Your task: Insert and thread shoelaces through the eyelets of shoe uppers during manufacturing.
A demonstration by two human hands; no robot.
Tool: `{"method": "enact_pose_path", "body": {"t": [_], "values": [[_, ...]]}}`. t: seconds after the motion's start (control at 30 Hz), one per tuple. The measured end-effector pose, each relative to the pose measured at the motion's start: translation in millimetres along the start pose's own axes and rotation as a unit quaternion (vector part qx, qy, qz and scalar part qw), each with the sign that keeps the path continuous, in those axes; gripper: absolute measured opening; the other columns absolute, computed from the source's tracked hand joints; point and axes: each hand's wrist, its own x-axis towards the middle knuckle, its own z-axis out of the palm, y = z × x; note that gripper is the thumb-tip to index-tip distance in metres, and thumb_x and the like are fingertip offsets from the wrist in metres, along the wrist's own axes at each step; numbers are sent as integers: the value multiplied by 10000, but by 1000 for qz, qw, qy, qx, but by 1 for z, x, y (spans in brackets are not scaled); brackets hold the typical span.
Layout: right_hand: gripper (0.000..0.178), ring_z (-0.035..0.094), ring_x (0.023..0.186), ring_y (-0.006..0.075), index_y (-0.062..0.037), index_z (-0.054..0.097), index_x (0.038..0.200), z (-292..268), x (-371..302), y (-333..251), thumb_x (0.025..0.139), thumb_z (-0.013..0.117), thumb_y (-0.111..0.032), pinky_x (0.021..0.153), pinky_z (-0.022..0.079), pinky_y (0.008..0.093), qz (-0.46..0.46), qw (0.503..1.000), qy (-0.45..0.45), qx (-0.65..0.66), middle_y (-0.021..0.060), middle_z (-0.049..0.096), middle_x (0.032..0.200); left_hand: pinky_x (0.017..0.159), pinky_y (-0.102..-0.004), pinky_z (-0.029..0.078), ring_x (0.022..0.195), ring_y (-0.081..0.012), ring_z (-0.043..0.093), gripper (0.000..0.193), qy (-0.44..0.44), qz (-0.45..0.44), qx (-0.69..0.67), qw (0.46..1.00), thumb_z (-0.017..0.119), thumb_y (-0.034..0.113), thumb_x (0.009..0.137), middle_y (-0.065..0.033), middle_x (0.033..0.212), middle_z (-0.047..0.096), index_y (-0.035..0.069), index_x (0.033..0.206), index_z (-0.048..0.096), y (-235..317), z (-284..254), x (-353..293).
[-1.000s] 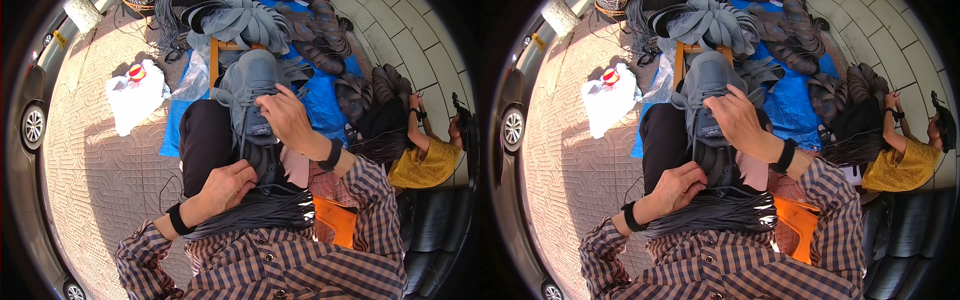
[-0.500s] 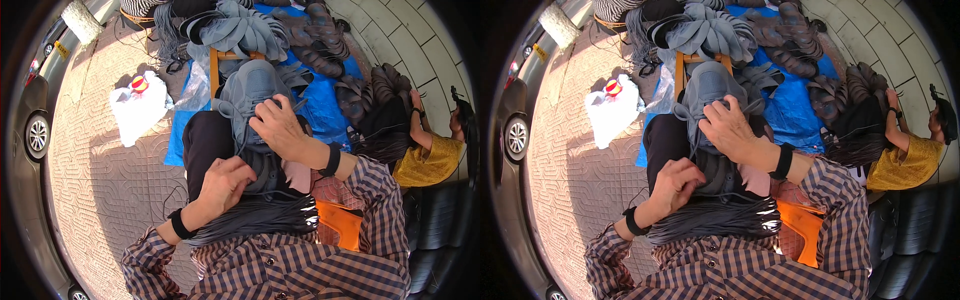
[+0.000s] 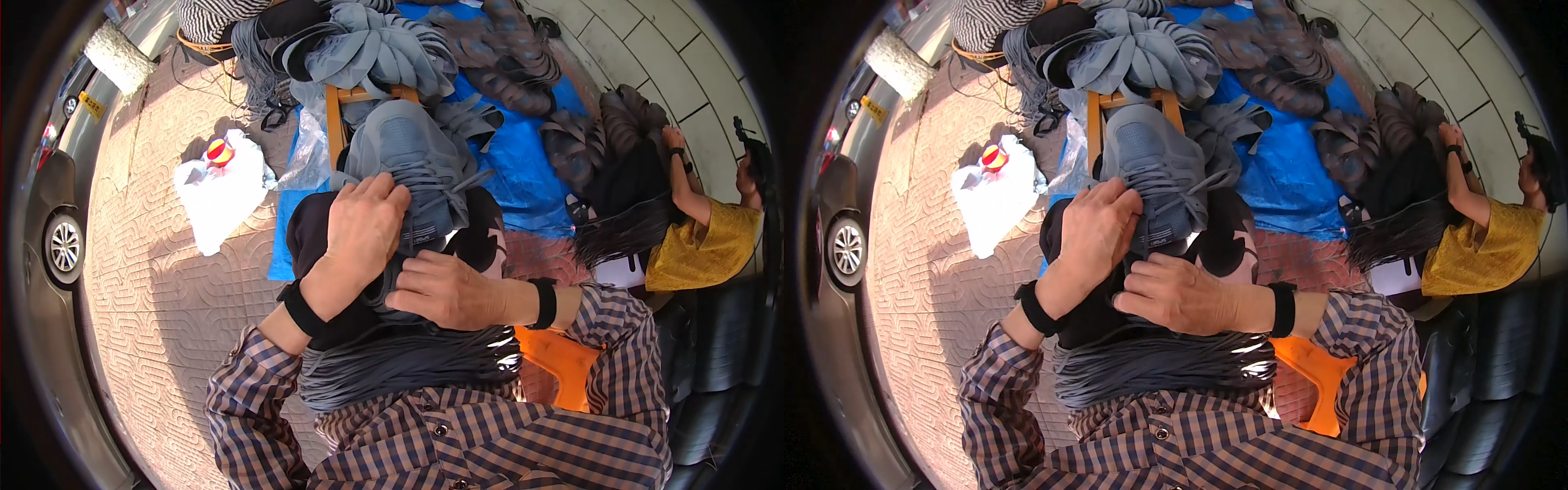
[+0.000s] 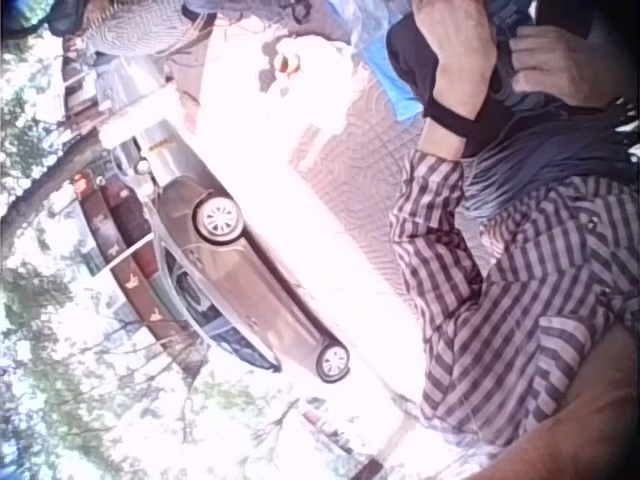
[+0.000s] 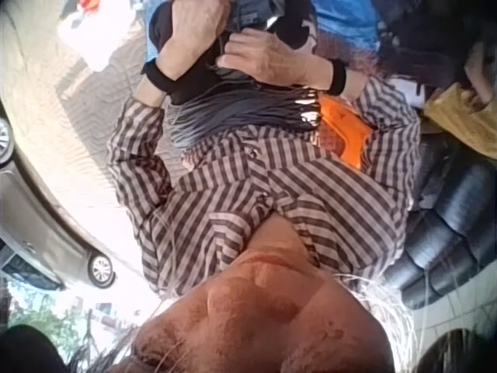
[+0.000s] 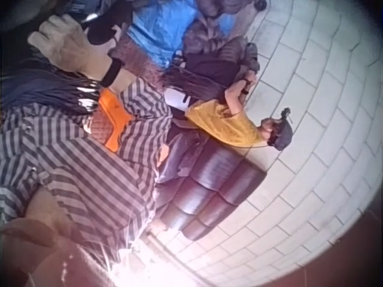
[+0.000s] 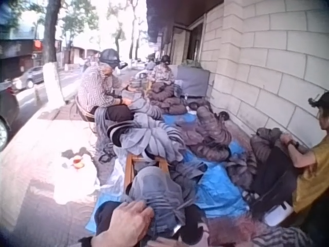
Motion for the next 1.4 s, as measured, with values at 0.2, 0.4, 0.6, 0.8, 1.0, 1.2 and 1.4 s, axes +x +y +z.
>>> {"method": "enact_pose_path", "body": {"t": [0.2,0.4,0.6,0.8,1.0,1.2,1.4], "values": [[145,556,767,209,-63,605,934,4,-7,4,807,600,-132,679,439,337,-2,999,35,-25,56,539,819,749,-413,472,833,-305,595,118,-6,-56,-54,997,616,27,756,-107,821,551,79,853,574,11,12,-4],[69,517,794,259,-62,552,779,-31,-3,43,777,545,-131,660,410,359,159,960,96,-209,92,475,823,727,-373,409,815,-271,548,321,-9,-20,-2,1000,625,-19,696,-73,815,550,84,983,527,18,4,-6],[36,521,813,257,-48,592,742,-39,5,52,748,605,-80,677,394,368,189,963,43,-188,93,481,829,682,-357,385,767,-253,555,322,33,-20,-44,998,618,-47,690,-37,767,578,102,962,534,14,24,-8],[103,519,838,248,-70,587,723,-33,7,61,705,622,-166,697,382,363,170,954,35,-245,100,489,844,672,-359,377,759,-240,565,335,47,-56,-28,997,646,-34,674,-21,747,578,114,953,534,13,19,-3],[135,503,889,253,-47,615,805,-23,10,52,690,620,-119,742,355,380,157,940,-33,-301,101,494,880,714,-366,355,835,-242,553,360,9,-21,16,1000,652,-5,659,-56,782,581,85,976,506,20,19,-8],[133,516,833,242,-60,611,817,-35,10,46,703,628,-126,714,354,381,164,919,-75,-352,78,497,840,747,-403,453,844,-305,604,260,93,-101,-108,985,696,60,731,-76,867,638,113,961,589,15,10,-16],[206,576,839,262,-63,605,901,-80,0,40,750,696,-170,689,414,376,293,949,-61,-103,90,530,838,711,-390,455,800,-311,574,108,137,-116,-110,977,681,36,750,-93,812,607,74,850,666,-9,-23,-13]]}}
